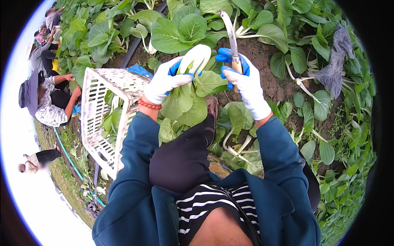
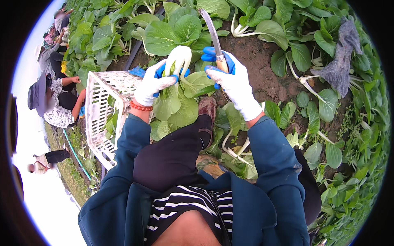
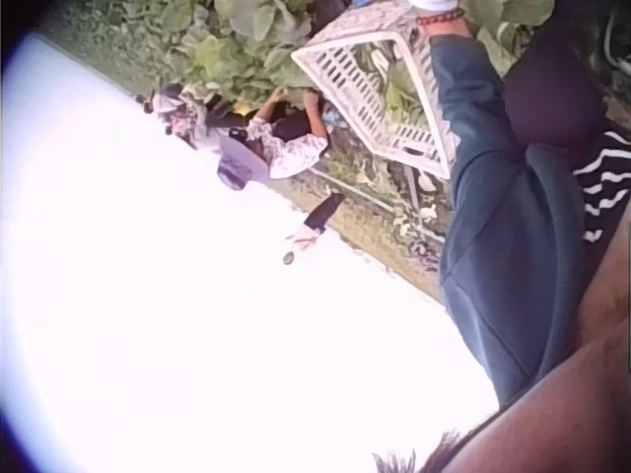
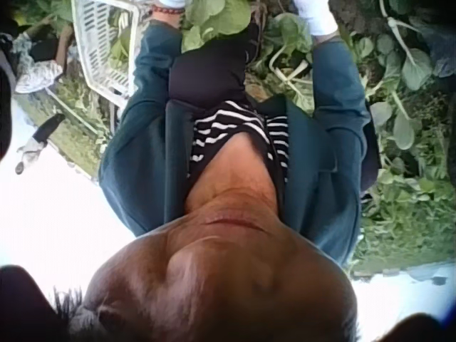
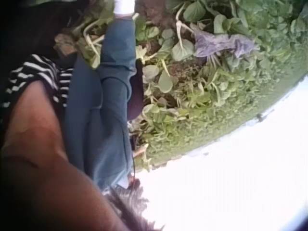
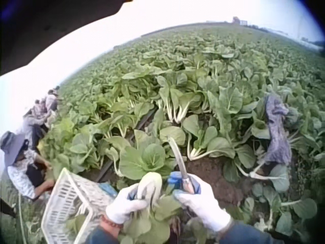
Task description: The person uses a knife to cut leafy green vegetables at the base and places them into a white plastic basket. The person repeats this process across multiple plants in the field.
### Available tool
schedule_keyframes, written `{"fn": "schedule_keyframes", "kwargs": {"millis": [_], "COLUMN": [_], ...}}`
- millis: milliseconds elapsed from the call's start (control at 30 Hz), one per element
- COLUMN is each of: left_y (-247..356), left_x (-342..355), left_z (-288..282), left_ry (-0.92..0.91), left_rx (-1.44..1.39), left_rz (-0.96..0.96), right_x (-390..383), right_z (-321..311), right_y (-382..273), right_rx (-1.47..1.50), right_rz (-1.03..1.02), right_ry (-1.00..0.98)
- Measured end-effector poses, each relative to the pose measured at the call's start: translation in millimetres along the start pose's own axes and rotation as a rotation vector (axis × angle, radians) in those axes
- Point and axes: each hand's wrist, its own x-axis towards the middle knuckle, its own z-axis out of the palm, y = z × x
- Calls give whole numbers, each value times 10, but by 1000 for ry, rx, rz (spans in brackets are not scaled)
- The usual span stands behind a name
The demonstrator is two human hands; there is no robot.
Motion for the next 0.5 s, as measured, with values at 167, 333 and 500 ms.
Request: {"fn": "schedule_keyframes", "kwargs": {"millis": [167,333,500], "left_y": [427,713,887], "left_x": [-188,-504,-934], "left_z": [241,281,286], "left_ry": [-115,-72,117], "left_rx": [-475,-704,-937], "left_rz": [306,672,788], "right_x": [-261,-582,-784], "right_z": [496,921,1230], "right_y": [-774,-1160,-1201], "right_rx": [-25,-111,-201], "right_rz": [-160,-253,-365], "right_ry": [-47,-52,-52]}}
